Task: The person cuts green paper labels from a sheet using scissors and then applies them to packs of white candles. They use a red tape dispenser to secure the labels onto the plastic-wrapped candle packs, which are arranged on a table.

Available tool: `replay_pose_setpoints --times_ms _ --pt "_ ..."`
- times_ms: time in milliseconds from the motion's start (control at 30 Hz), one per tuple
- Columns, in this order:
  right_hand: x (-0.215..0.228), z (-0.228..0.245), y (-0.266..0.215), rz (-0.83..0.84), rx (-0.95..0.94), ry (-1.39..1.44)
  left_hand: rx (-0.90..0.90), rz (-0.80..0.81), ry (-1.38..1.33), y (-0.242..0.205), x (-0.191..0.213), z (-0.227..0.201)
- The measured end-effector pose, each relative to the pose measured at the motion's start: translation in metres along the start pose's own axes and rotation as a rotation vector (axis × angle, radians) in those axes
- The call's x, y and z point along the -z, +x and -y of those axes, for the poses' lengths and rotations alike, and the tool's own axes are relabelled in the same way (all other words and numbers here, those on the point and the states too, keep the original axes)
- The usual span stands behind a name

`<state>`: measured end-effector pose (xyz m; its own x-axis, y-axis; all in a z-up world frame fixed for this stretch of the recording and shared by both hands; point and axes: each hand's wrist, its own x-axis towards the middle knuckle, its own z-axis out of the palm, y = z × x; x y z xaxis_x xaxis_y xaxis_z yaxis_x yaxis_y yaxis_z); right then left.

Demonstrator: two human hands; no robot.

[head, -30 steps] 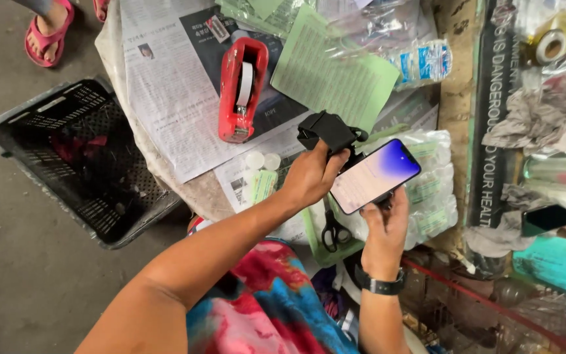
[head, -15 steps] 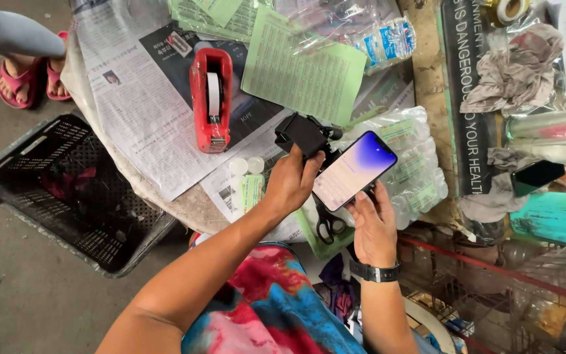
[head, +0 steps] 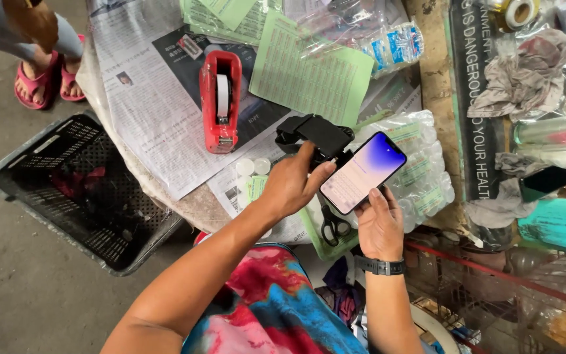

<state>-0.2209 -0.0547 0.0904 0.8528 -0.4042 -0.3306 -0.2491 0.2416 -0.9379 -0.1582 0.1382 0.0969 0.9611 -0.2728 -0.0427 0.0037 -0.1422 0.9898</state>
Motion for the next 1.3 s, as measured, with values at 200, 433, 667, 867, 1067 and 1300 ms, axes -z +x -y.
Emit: replay_pose_setpoints --times_ms 200,433,667,867,1067,1300 --pt "0.007 0.007 0.008 -0.035 0.029 -0.013 -0.049 -0.02 0.059 -0.007 0.018 0.015" --pt "0.05 -0.014 0.022 -0.067 0.042 -0.034 -0.47 -0.324 0.029 -0.028 0.028 0.013" --pt "0.029 -0.005 0.021 -0.045 0.041 -0.043 -0.645 -0.138 0.175 -0.03 0.024 -0.033" --pt "0.036 -0.008 0.019 -0.054 0.063 -0.081 -0.621 0.381 -0.013 -0.043 0.01 -0.052" --pt "0.045 -0.015 0.026 -0.035 0.06 -0.068 -0.45 0.349 0.071 -0.045 0.004 -0.021" --pt "0.053 -0.021 0.025 -0.011 0.072 -0.163 -0.283 -0.015 0.372 -0.01 0.024 -0.011"
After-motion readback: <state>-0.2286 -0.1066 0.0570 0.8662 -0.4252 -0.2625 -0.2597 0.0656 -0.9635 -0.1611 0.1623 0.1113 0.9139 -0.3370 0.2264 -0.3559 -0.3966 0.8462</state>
